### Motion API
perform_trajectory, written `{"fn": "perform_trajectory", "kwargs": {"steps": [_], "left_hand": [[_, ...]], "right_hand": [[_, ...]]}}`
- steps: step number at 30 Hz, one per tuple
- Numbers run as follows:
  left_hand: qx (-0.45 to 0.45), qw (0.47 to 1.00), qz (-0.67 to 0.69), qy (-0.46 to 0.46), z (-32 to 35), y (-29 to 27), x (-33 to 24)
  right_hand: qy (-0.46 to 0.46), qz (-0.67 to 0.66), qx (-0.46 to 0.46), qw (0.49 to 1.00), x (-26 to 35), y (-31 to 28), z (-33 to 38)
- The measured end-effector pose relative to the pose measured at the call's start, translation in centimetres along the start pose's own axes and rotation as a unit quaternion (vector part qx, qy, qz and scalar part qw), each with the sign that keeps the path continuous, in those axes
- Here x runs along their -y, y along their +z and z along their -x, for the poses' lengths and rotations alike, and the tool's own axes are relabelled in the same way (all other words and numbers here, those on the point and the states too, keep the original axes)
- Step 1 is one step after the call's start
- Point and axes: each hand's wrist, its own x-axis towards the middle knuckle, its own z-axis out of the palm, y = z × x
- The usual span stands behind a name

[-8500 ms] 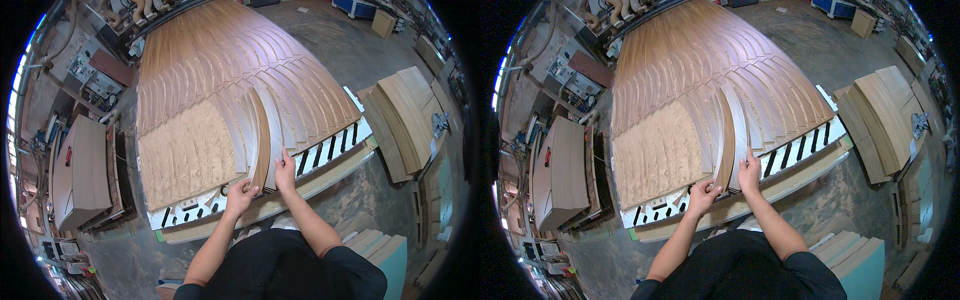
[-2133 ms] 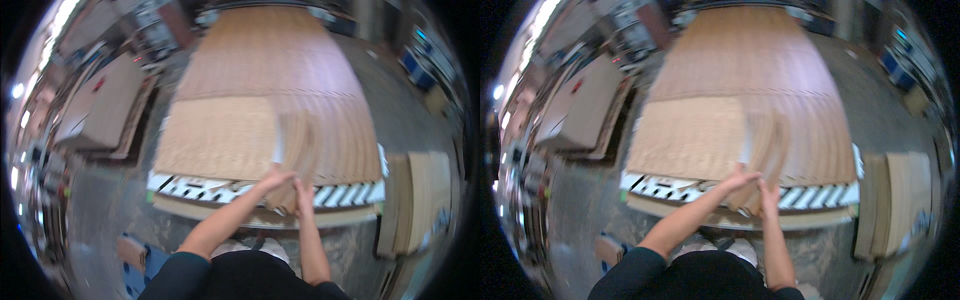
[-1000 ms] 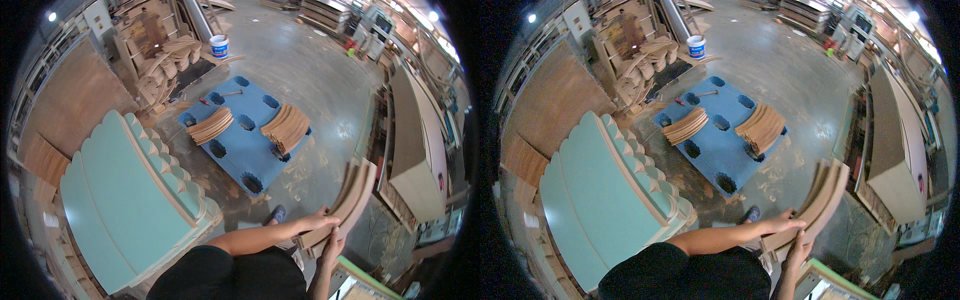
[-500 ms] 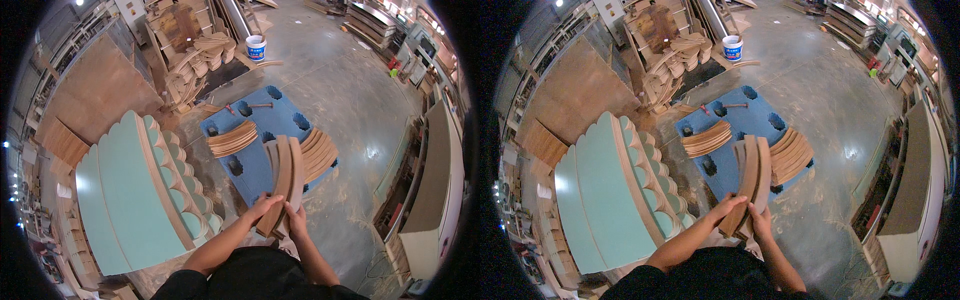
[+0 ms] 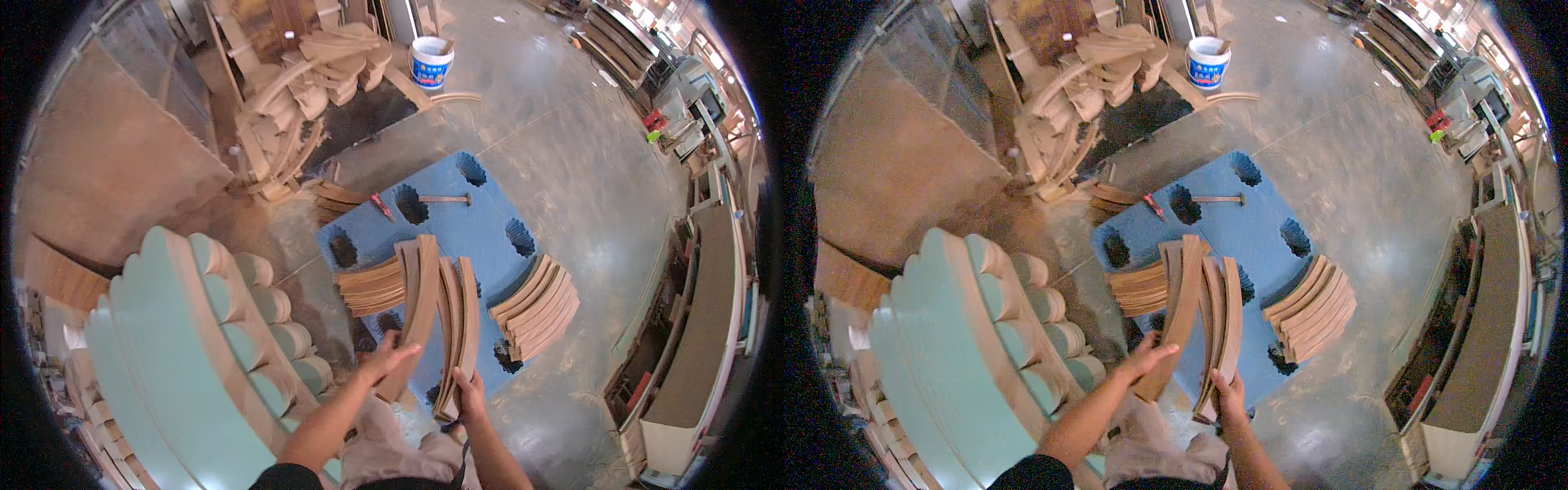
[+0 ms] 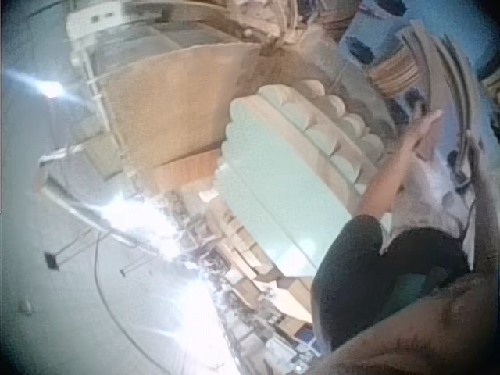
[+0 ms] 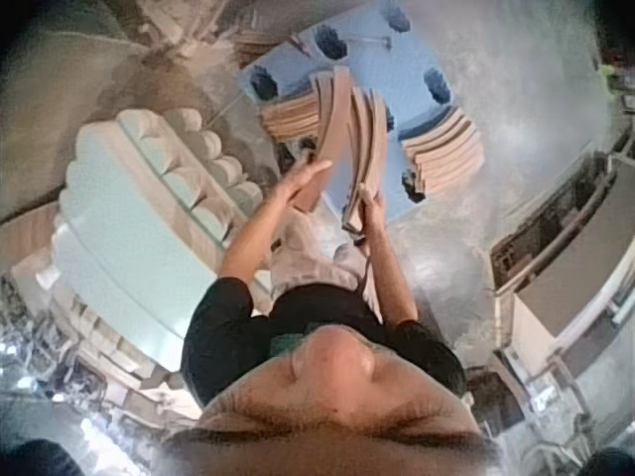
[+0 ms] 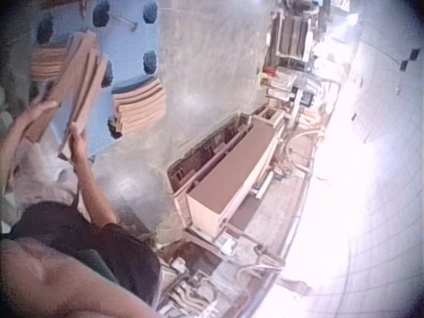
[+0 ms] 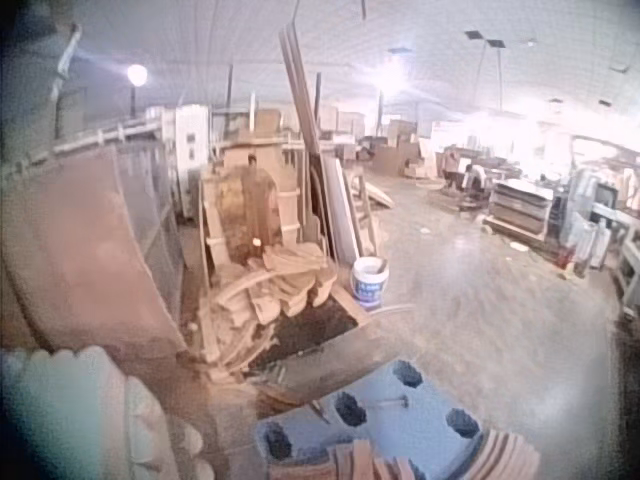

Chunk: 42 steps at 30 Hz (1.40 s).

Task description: The person collects curved wooden slats from a large stack on a machine bed, carries them to a blue pallet, and returns to sort the remaining slats on the bed.

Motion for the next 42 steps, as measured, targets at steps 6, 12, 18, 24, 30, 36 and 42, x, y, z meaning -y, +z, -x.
{"fn": "perform_trajectory", "kwargs": {"steps": [6, 12, 18, 24, 30, 36, 42], "left_hand": [[-0.006, 0.986, -0.169, -0.008, -22.4, -19.9, 2.2], [0.057, 0.964, -0.26, 0.012, -38.5, -30.9, 0.6], [0.095, 0.96, -0.263, -0.028, -48.4, -34.3, 5.0], [0.193, 0.934, -0.295, -0.059, -54.0, -35.4, 6.8], [0.254, 0.879, -0.375, -0.151, -55.0, -35.9, 5.1], [0.142, 0.787, -0.592, -0.096, -54.0, -32.5, 5.4], [0.057, 0.889, -0.454, 0.007, -55.9, -27.4, 8.5]], "right_hand": [[0.051, -0.03, -0.049, 0.997, -4.3, 8.0, -12.3], [0.051, -0.047, -0.092, 0.993, -9.9, 11.8, -25.1], [0.007, -0.055, -0.099, 0.994, -13.3, 12.3, -33.5], [-0.001, -0.042, -0.123, 0.991, -14.3, 11.6, -33.8], [0.008, -0.039, -0.146, 0.988, -14.1, 11.2, -32.0], [0.001, -0.051, -0.156, 0.986, -13.7, 11.9, -31.4], [0.006, -0.055, -0.143, 0.988, -13.8, 12.6, -31.5]]}}
